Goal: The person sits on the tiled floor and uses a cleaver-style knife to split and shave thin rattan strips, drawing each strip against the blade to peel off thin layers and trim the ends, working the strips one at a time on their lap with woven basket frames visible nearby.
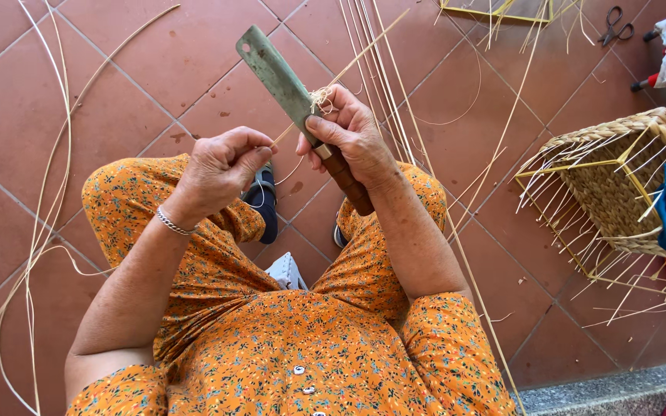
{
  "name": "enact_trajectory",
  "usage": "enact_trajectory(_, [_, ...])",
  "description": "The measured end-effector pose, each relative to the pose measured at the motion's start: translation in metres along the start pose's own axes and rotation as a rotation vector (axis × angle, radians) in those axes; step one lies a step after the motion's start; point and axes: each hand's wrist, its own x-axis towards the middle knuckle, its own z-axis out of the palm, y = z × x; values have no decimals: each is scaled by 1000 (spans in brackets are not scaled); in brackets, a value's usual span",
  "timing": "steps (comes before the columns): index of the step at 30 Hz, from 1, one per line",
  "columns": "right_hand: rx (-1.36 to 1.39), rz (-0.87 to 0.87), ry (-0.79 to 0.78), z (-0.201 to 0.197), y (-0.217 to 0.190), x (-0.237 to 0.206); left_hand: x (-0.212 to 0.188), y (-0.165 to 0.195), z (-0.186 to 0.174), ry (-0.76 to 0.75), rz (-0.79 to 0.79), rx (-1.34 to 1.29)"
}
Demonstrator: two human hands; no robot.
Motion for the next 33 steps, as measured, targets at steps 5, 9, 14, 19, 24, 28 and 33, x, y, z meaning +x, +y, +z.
enact_trajectory(5, [57, -3, 3, -1, -3, 3, -6, -7, -12, -45, -59, -117])
enact_trajectory(9, [41, -24, 27, -8, -6, 1, -19, -11, -19, -60, -105, -173])
enact_trajectory(14, [58, -30, 14, -10, -8, 0, -32, -13, -26, -33, -43, -35])
enact_trajectory(19, [51, 2, 19, -5, -10, -1, -39, -11, -29, -39, -107, -59])
enact_trajectory(24, [15, 9, 17, -4, -9, 0, -44, -13, -28, -27, -135, -86])
enact_trajectory(28, [22, 10, -5, -2, -9, 1, -47, -16, -28, -14, -60, 18])
enact_trajectory(33, [40, 33, 14, 0, -12, 1, -52, -16, -29, 22, -31, 69])
